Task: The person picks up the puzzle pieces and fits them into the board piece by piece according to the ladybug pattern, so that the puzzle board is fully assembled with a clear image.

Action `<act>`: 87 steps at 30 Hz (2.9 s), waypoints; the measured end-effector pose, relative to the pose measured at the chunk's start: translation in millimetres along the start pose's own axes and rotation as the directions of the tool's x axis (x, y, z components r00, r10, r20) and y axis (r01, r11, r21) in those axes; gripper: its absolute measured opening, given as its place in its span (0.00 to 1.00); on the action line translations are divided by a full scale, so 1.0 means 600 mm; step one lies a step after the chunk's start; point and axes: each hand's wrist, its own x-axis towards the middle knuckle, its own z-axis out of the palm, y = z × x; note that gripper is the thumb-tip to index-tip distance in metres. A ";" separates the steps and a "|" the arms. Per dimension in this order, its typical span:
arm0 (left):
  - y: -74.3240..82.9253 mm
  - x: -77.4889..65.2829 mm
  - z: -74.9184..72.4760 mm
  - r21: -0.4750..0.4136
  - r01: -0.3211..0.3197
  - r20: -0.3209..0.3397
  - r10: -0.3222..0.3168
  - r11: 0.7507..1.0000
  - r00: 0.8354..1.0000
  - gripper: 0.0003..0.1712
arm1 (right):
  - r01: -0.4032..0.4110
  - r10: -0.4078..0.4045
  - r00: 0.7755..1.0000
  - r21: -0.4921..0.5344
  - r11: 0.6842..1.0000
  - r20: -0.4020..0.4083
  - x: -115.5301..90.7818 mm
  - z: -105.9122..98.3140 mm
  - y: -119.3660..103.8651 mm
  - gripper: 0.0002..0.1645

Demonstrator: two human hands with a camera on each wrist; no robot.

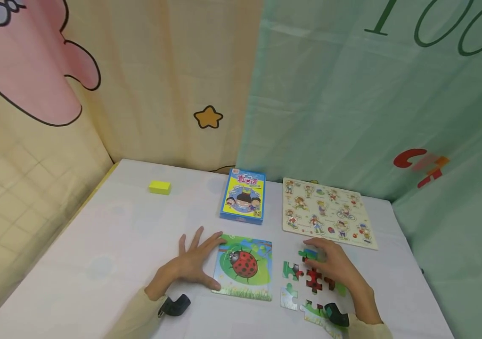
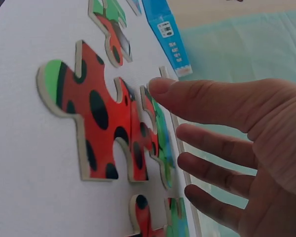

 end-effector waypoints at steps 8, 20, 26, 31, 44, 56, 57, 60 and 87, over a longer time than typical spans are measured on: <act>-0.002 0.001 0.000 -0.008 -0.012 -0.015 0.012 1.000 1.000 0.65 | -0.001 0.000 1.000 0.011 1.000 0.020 0.001 0.003 0.010 0.30; -0.003 0.000 0.001 -0.018 -0.002 0.000 0.002 1.000 1.000 0.65 | -0.003 0.003 1.000 0.016 1.000 0.014 -0.001 0.006 0.013 0.26; -0.002 0.000 0.001 -0.020 0.003 0.004 -0.003 1.000 1.000 0.64 | -0.004 0.004 1.000 0.011 1.000 0.009 -0.001 0.007 0.014 0.24; -0.001 0.000 0.001 -0.026 0.003 -0.001 -0.003 1.000 1.000 0.64 | -0.016 0.015 1.000 0.003 1.000 0.007 0.001 0.009 0.014 0.25; 0.001 -0.004 0.000 -0.027 0.006 0.014 -0.005 1.000 1.000 0.65 | -0.022 0.021 1.000 -0.025 0.999 -0.018 0.003 0.018 0.011 0.21; -0.003 -0.001 0.001 -0.024 -0.002 0.013 0.002 1.000 1.000 0.63 | 0.072 -0.074 0.996 -0.046 0.996 -0.045 0.008 0.018 -0.009 0.13; -0.002 -0.002 0.001 -0.026 -0.004 0.013 0.005 1.000 1.000 0.63 | 0.079 -0.081 0.996 -0.048 0.996 -0.045 0.008 0.018 -0.014 0.12; 0.000 -0.005 -0.002 -0.024 -0.004 0.014 0.004 1.000 1.000 0.63 | 0.115 -0.117 0.992 -0.055 0.992 -0.047 0.010 0.019 -0.027 0.12; -0.006 -0.006 0.003 0.019 -0.055 -0.012 0.056 0.998 0.998 0.62 | 0.273 -0.271 0.961 -0.038 0.961 0.046 0.065 0.059 -0.121 0.09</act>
